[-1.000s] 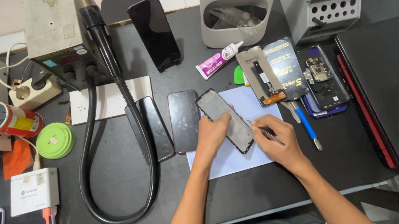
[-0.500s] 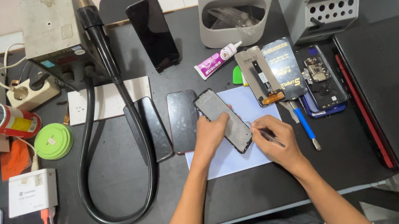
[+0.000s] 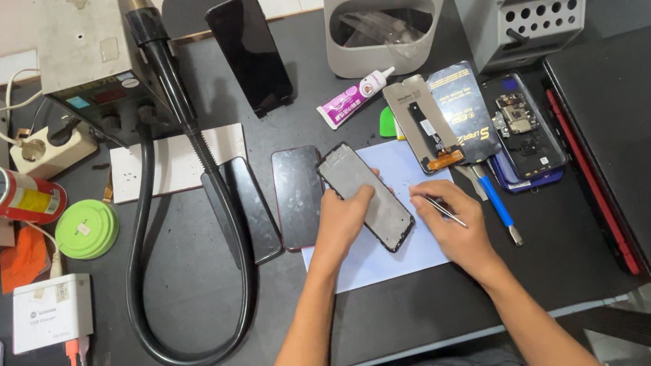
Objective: The person uses a metal spudger to carefully pry and separate the screen assembly from the smartphone frame. They work along the edges to release adhesive bonds and lift the display slightly.
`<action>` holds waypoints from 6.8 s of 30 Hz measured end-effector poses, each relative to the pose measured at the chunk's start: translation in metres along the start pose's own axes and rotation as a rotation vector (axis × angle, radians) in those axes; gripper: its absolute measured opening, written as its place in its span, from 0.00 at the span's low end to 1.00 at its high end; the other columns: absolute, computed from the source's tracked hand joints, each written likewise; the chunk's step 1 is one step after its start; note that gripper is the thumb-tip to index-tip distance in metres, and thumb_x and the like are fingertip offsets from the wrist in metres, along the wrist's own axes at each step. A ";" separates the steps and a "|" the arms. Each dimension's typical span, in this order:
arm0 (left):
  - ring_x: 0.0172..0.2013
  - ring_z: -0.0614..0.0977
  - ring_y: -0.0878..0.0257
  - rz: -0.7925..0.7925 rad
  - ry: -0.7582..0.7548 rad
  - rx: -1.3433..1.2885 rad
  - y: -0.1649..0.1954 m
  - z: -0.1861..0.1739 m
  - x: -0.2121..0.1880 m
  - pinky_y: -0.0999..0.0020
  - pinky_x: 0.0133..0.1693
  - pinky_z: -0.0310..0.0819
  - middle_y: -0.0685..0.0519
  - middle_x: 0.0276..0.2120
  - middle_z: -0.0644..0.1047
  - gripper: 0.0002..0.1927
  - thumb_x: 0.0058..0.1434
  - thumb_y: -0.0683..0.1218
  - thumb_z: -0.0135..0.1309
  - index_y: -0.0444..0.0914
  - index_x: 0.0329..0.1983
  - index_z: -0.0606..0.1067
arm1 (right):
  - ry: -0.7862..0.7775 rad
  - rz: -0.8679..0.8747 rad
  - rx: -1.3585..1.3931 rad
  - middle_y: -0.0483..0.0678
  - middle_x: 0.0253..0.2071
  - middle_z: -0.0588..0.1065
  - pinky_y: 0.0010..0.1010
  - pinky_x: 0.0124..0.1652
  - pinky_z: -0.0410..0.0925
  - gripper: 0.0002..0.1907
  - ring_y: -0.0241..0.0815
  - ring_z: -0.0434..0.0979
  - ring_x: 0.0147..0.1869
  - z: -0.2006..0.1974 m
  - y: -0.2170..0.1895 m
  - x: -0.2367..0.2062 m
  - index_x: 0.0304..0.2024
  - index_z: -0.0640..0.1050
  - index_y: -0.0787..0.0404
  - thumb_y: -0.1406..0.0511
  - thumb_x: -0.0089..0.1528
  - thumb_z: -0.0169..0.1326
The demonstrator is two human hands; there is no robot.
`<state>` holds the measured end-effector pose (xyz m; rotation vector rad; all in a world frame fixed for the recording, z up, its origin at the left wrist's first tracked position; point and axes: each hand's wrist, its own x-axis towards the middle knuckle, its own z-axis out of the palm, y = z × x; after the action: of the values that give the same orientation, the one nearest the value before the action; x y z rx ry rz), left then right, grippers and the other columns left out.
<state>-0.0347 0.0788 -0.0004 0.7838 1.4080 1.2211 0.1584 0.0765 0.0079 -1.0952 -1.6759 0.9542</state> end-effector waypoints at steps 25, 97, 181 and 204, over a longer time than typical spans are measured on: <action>0.54 0.75 0.60 0.233 0.016 -0.086 0.015 -0.014 -0.019 0.66 0.54 0.71 0.46 0.60 0.73 0.34 0.66 0.50 0.56 0.37 0.72 0.60 | 0.044 0.140 0.072 0.41 0.36 0.79 0.21 0.40 0.68 0.09 0.27 0.75 0.39 -0.009 0.006 0.002 0.45 0.81 0.65 0.66 0.64 0.61; 0.56 0.77 0.45 1.127 -0.165 0.900 -0.003 -0.009 -0.049 0.49 0.60 0.69 0.44 0.51 0.79 0.26 0.41 0.33 0.58 0.32 0.48 0.77 | 0.112 -0.218 -0.526 0.49 0.39 0.81 0.27 0.31 0.70 0.09 0.41 0.79 0.31 -0.038 -0.036 -0.029 0.40 0.83 0.62 0.73 0.57 0.64; 0.55 0.78 0.46 1.090 -0.154 0.842 -0.003 -0.006 -0.050 0.49 0.61 0.69 0.46 0.42 0.77 0.22 0.45 0.35 0.60 0.34 0.48 0.80 | -0.096 -0.204 -0.504 0.52 0.38 0.80 0.32 0.36 0.74 0.06 0.48 0.83 0.37 -0.021 -0.039 -0.010 0.40 0.79 0.65 0.73 0.59 0.58; 0.54 0.77 0.47 1.087 -0.149 0.794 0.003 -0.004 -0.050 0.53 0.59 0.69 0.46 0.41 0.78 0.23 0.42 0.32 0.57 0.31 0.44 0.80 | -0.157 -0.226 -0.626 0.52 0.38 0.77 0.43 0.32 0.71 0.04 0.59 0.79 0.35 0.001 -0.043 0.005 0.38 0.77 0.62 0.72 0.61 0.56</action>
<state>-0.0283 0.0322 0.0171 2.3472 1.3368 1.2776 0.1460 0.0672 0.0485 -1.2063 -2.2553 0.3755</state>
